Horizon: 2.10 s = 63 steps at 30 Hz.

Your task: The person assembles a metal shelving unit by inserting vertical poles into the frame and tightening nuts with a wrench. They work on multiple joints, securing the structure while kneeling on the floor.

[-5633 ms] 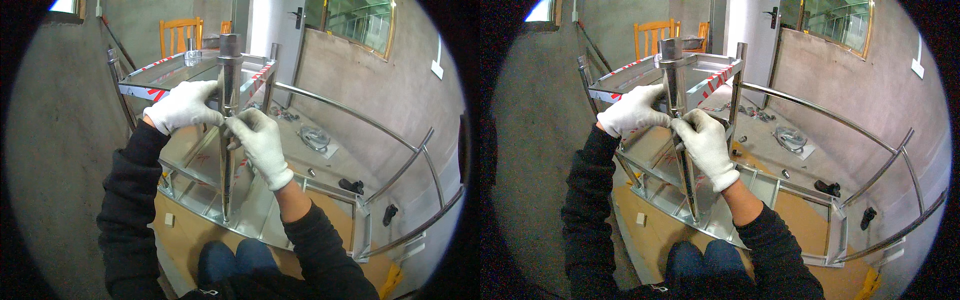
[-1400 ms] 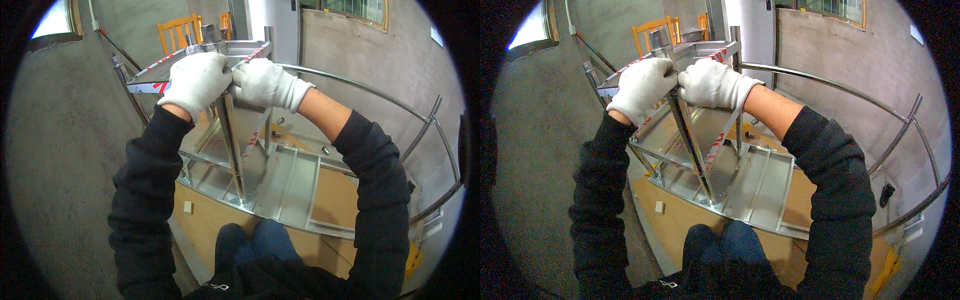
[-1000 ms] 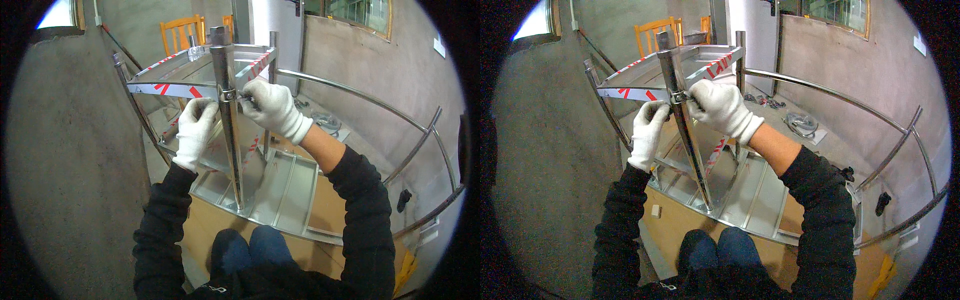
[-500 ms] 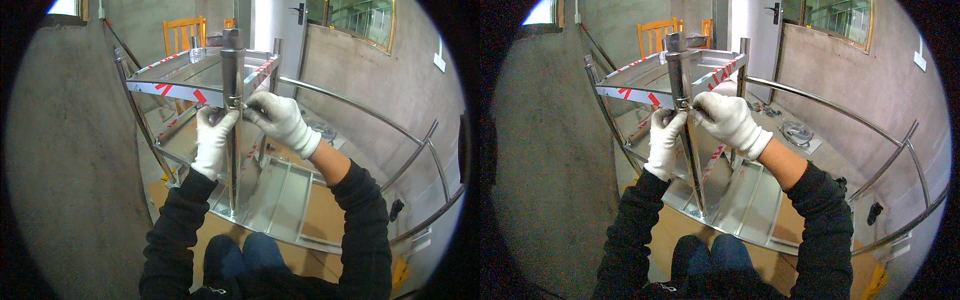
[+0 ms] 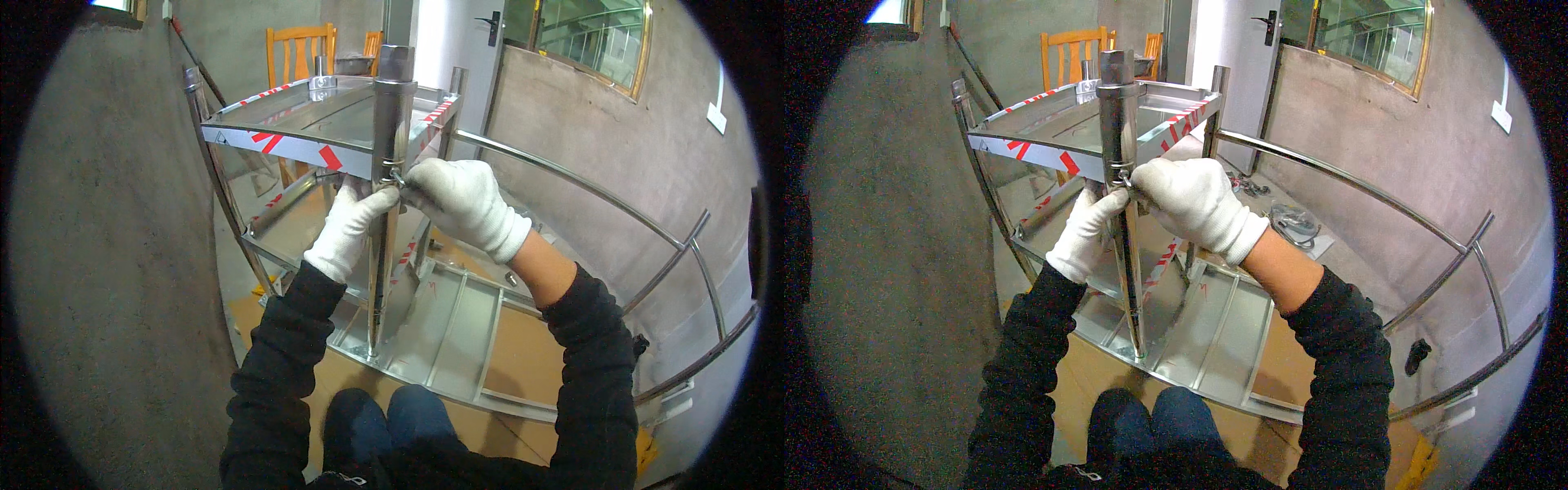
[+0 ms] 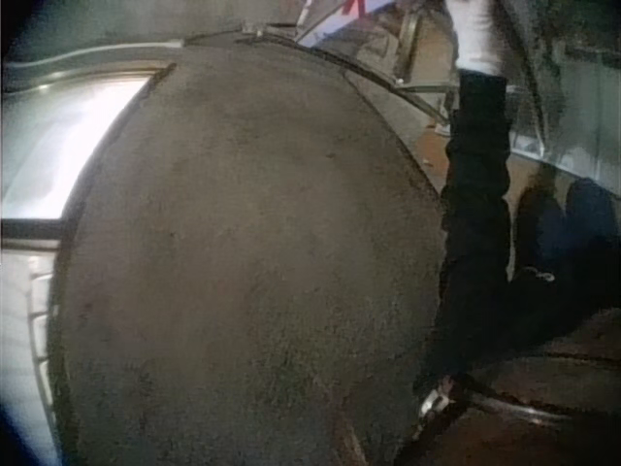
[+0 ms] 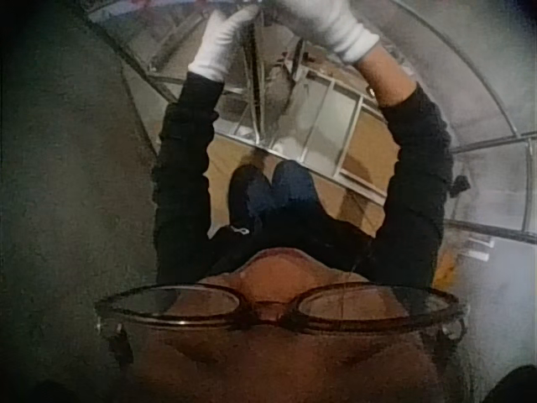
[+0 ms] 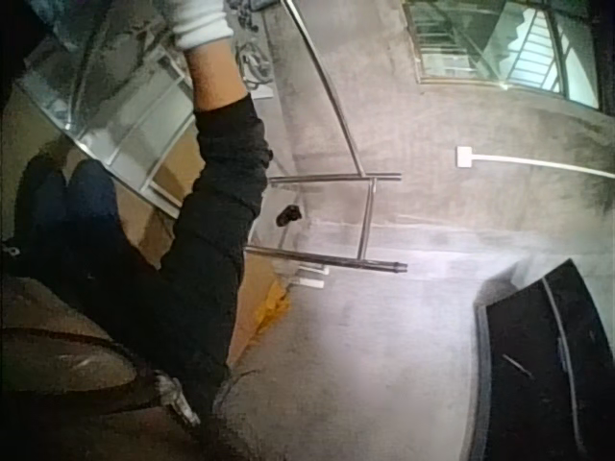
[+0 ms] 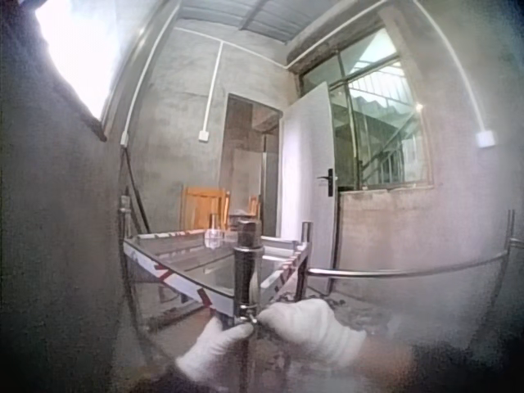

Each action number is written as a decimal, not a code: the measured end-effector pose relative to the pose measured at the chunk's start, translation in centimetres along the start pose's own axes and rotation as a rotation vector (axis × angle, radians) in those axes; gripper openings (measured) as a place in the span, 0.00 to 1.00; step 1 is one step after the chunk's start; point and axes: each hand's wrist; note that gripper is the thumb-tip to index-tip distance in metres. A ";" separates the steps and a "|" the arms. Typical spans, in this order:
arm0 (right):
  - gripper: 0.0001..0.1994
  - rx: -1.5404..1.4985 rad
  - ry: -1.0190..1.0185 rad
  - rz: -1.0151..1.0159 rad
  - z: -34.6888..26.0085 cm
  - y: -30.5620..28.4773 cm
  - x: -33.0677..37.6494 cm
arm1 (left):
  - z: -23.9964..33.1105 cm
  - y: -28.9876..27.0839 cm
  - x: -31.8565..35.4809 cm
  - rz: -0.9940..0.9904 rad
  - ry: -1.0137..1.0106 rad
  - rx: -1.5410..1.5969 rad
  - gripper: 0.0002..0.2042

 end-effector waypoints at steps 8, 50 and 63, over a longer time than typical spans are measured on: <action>0.10 0.003 -0.043 -0.046 0.0 -0.7 -0.8 | -0.2 0.0 0.0 -0.018 -0.006 -0.006 0.28; 0.04 0.313 -0.202 -0.331 0.3 -2.0 -2.5 | -0.5 0.8 -0.2 0.000 -0.041 -0.259 0.20; 0.05 0.394 -0.226 -0.372 -0.2 -2.1 -2.5 | -0.9 1.6 -0.1 0.096 0.016 -0.315 0.22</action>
Point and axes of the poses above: each hand's wrist, its own x-axis away from the middle knuckle, its own y-axis out of the palm, z = x × y, and after that the axes turned 4 degrees about -x, right-handed
